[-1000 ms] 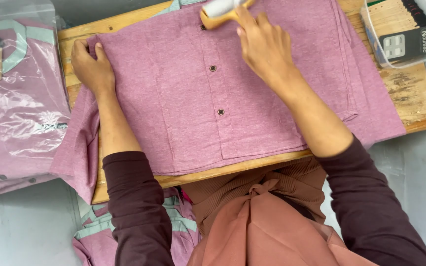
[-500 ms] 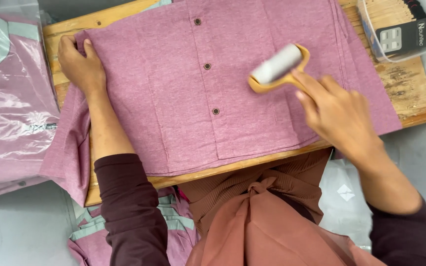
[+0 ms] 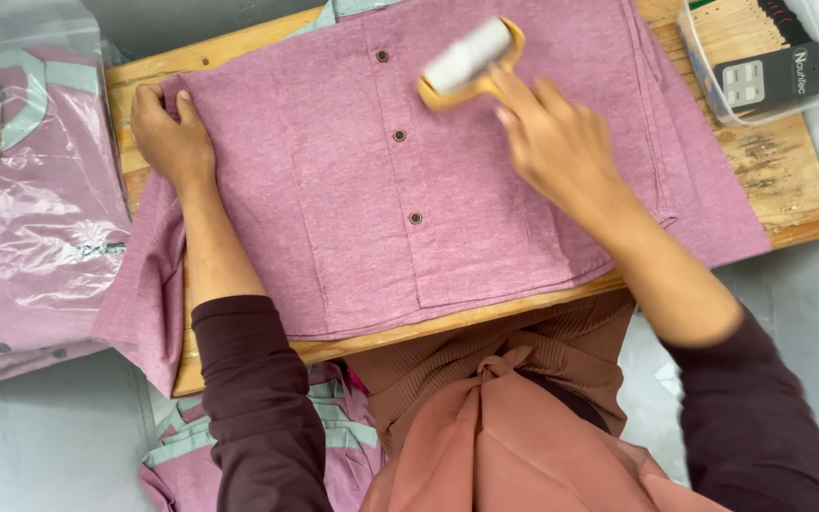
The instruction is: Using a lint roller to remove debris from a pink shirt on a wooden workbench.
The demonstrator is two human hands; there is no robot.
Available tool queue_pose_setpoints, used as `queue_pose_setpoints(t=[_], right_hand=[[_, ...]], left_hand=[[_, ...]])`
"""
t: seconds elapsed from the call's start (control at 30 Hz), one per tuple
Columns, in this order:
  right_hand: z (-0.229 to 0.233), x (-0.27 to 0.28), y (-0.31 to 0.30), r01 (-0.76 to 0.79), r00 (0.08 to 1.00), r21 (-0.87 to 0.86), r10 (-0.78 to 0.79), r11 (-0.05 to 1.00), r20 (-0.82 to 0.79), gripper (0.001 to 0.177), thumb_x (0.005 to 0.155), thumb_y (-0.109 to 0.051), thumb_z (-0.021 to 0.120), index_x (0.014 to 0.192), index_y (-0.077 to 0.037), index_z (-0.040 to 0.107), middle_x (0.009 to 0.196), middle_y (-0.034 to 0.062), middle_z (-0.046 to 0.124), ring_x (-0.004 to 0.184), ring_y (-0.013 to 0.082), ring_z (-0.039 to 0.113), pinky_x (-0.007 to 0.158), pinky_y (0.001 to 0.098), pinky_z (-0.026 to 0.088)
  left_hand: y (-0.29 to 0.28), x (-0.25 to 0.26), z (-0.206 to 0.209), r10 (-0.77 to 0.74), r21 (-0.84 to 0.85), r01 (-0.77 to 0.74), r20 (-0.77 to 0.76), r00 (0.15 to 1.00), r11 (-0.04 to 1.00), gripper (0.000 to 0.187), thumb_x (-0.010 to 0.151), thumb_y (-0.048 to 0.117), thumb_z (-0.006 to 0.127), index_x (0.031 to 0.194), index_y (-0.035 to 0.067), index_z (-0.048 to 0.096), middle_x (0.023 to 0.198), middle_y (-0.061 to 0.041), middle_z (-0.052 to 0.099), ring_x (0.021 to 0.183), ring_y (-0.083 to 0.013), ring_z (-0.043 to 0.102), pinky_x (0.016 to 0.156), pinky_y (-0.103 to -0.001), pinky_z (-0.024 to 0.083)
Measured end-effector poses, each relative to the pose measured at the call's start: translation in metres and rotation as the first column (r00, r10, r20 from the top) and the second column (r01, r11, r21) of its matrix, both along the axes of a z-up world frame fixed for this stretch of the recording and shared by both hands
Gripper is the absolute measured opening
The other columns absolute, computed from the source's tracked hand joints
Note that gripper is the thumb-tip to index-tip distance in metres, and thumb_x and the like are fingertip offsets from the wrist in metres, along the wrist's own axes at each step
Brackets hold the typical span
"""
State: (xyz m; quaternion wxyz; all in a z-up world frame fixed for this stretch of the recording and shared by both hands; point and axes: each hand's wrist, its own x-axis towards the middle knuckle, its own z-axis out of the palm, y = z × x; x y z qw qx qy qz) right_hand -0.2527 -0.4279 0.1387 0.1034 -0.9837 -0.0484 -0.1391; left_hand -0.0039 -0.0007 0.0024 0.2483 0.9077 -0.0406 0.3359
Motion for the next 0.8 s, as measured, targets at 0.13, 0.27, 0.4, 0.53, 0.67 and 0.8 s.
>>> queue_pose_setpoints(t=[0.13,0.27,0.4,0.53,0.67,0.8], right_hand=[[0.03,-0.107,-0.029,0.03,0.997,-0.127,-0.039,0.991,-0.069,0.043,0.114,-0.024,0.047,0.156,-0.019,0.053,0.111,0.0162,0.07,0.045,0.0142,0.047,0.032,0.023,0.043],[0.052,-0.149,-0.052,0.138,0.951,-0.415,-0.237,0.899,-0.198,0.048,0.109,-0.041,0.049,0.156,-0.038,0.058,0.103,-0.0001,0.072,0.055,0.0175,0.066,0.041,0.0309,0.056],[0.024,-0.097,-0.064,0.133,0.989,-0.31,-0.147,0.941,-0.02,0.042,0.115,-0.026,0.052,0.153,-0.017,0.067,0.091,0.0084,0.07,0.056,0.0206,0.058,0.043,0.0332,0.052],[-0.003,0.009,-0.054,0.12,0.987,-0.165,-0.1,0.979,0.123,0.033,0.114,-0.014,0.053,0.143,-0.009,0.069,0.074,0.0059,0.061,0.051,0.0123,0.045,0.041,0.0218,0.035],[-0.015,0.075,-0.048,0.165,0.974,-0.027,-0.159,0.986,0.162,0.013,0.103,-0.012,0.06,0.114,-0.01,0.066,0.085,0.0175,0.064,0.058,0.0404,0.061,0.042,0.0505,0.045],[-0.004,0.047,-0.043,0.153,0.983,-0.065,-0.145,0.986,0.117,0.043,0.106,-0.014,0.06,0.149,-0.014,0.053,0.08,0.0201,0.062,0.057,0.0432,0.063,0.045,0.0524,0.049]], left_hand=[[-0.002,-0.001,0.002,0.013,0.022,-0.012,-0.015,1.0,1.0,0.025,0.094,0.013,0.074,0.086,0.011,0.051,0.087,-0.005,0.063,0.079,-0.0278,0.059,0.066,-0.044,0.046],[-0.003,-0.004,0.003,-0.003,0.042,0.003,0.007,1.0,0.999,0.022,0.095,0.011,0.073,0.086,0.011,0.052,0.087,-0.004,0.063,0.079,-0.0267,0.061,0.066,-0.043,0.047],[-0.004,-0.005,0.005,-0.004,0.038,0.003,0.008,1.0,0.999,0.021,0.094,0.01,0.072,0.088,0.01,0.053,0.088,-0.005,0.063,0.081,-0.0285,0.061,0.068,-0.045,0.047],[-0.004,-0.006,0.007,0.006,0.011,-0.006,-0.017,1.0,1.0,0.021,0.095,0.011,0.072,0.087,0.011,0.052,0.088,-0.005,0.063,0.08,-0.0271,0.06,0.067,-0.044,0.047],[-0.004,-0.004,0.008,-0.007,0.013,0.008,-0.003,1.0,1.0,0.021,0.094,0.011,0.073,0.086,0.011,0.053,0.087,-0.005,0.064,0.079,-0.0271,0.061,0.067,-0.043,0.047],[-0.004,-0.005,0.007,-0.003,0.007,0.003,-0.027,1.0,1.0,0.021,0.094,0.012,0.072,0.086,0.011,0.053,0.087,-0.004,0.063,0.079,-0.0264,0.06,0.067,-0.043,0.047]])
